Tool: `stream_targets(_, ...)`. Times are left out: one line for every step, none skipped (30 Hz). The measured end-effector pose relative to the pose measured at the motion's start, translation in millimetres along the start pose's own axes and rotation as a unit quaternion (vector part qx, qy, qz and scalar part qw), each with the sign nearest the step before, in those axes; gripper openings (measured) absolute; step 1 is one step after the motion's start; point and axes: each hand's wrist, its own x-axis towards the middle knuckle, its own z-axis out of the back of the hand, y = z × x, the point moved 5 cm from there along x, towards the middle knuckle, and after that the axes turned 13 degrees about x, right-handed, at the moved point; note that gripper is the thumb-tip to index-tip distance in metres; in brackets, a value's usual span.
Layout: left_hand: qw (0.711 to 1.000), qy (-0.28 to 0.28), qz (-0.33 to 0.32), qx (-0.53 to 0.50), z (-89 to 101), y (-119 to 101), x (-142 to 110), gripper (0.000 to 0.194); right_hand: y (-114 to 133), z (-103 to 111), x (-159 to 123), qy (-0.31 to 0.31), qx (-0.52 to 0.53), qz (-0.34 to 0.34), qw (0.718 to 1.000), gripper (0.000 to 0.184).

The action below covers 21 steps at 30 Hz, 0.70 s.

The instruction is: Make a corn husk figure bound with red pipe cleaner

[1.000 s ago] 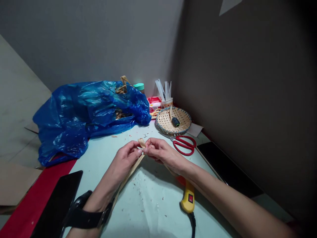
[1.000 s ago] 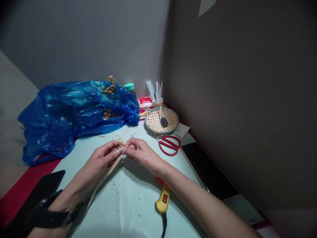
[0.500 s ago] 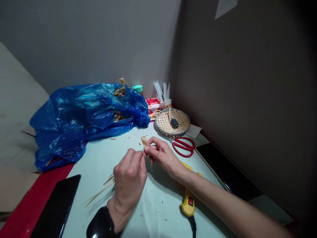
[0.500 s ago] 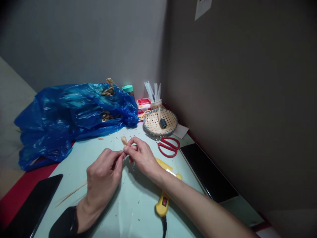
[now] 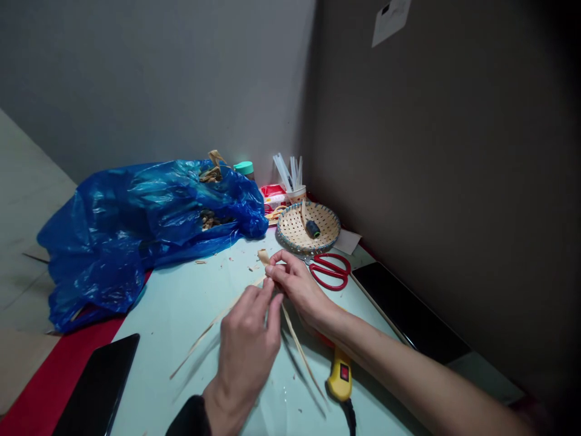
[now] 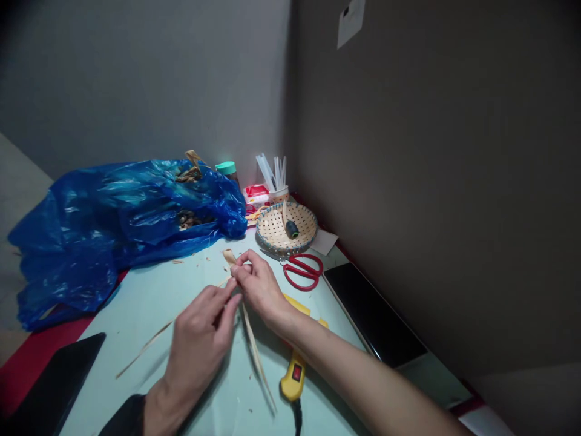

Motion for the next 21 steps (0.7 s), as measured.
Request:
stream_targets(0.999,-0.010,0.025,-0.033,5.5,4,3,0.023,3,-1,0,0.006,-0.018,0.016,1.000,0.017)
stream_targets(0.997,-0.028,0.050,-0.057,11.7,8,6,0.021,5,-2,-1,0.013,-0.034,0.031,0.999,0.016)
stream_targets(0.994,-0.048,0.076,-0.069,17.7,12,8,0.020,7,-3,-2,0.019,-0.045,0.042,0.998,0.016)
stream_targets(0.990,-0.066,0.103,-0.075,22.8,17,10,0.019,9,-4,-3,0.024,-0.053,0.047,0.997,0.015)
stream_targets(0.985,-0.077,0.131,-0.079,26.2,23,11,0.019,10,-5,-3,0.027,-0.060,0.047,0.997,0.015)
stream_targets(0.981,-0.075,0.159,-0.085,27.3,29,12,0.019,10,-6,-4,0.031,-0.069,0.045,0.996,0.015)
stream_targets(0.976,-0.059,0.185,-0.097,25.9,35,13,0.020,10,-7,-5,0.036,-0.078,0.043,0.995,0.015)
stream_targets(0.972,-0.030,0.203,-0.116,22.3,40,14,0.021,10,-8,-6,0.043,-0.088,0.044,0.994,0.015)
stream_targets(0.967,0.008,0.212,-0.144,17.0,44,15,0.021,9,-10,-6,0.052,-0.100,0.049,0.992,0.014)
stream_targets(0.959,0.054,0.214,-0.177,10.5,46,15,0.022,9,-11,-7,0.062,-0.114,0.055,0.990,0.014)
stream_targets(0.948,0.100,0.214,-0.212,3.8,47,16,0.023,8,-13,-8,0.073,-0.124,0.060,0.988,0.013)
stream_targets(0.934,0.139,0.213,-0.250,-2.4,47,15,0.026,6,-14,-9,0.086,-0.126,0.062,0.986,0.012)
stream_targets(0.917,0.170,0.218,-0.289,-7.9,47,14,0.029,4,-16,-10,0.103,-0.123,0.060,0.985,0.011)
stream_targets(0.896,0.195,0.230,-0.325,-12.9,47,13,0.032,2,-17,-11,0.120,-0.119,0.056,0.984,0.010)
stream_targets(0.873,0.213,0.250,-0.360,-17.4,48,11,0.034,2,-18,-11,0.134,-0.117,0.054,0.982,0.010)
stream_targets(0.849,0.225,0.274,-0.392,-21.5,49,8,0.036,2,-18,-11,0.147,-0.124,0.054,0.980,0.011)
stream_targets(0.825,0.233,0.299,-0.419,-25.0,51,6,0.038,3,-18,-11,0.156,-0.139,0.056,0.976,0.013)
stream_targets(0.807,0.237,0.322,-0.436,-27.7,54,4,0.041,5,-18,-11,0.161,-0.160,0.059,0.972,0.014)
stream_targets(0.796,0.237,0.337,-0.443,-29.5,56,2,0.043,9,-18,-11,0.166,-0.184,0.062,0.967,0.015)
stream_targets(0.795,0.234,0.345,-0.442,-30.3,58,2,0.044,12,-18,-11,0.174,-0.207,0.061,0.961,0.015)
stream_targets(0.800,0.229,0.345,-0.435,-30.3,61,2,0.046,15,-18,-12,0.186,-0.228,0.059,0.954,0.013)
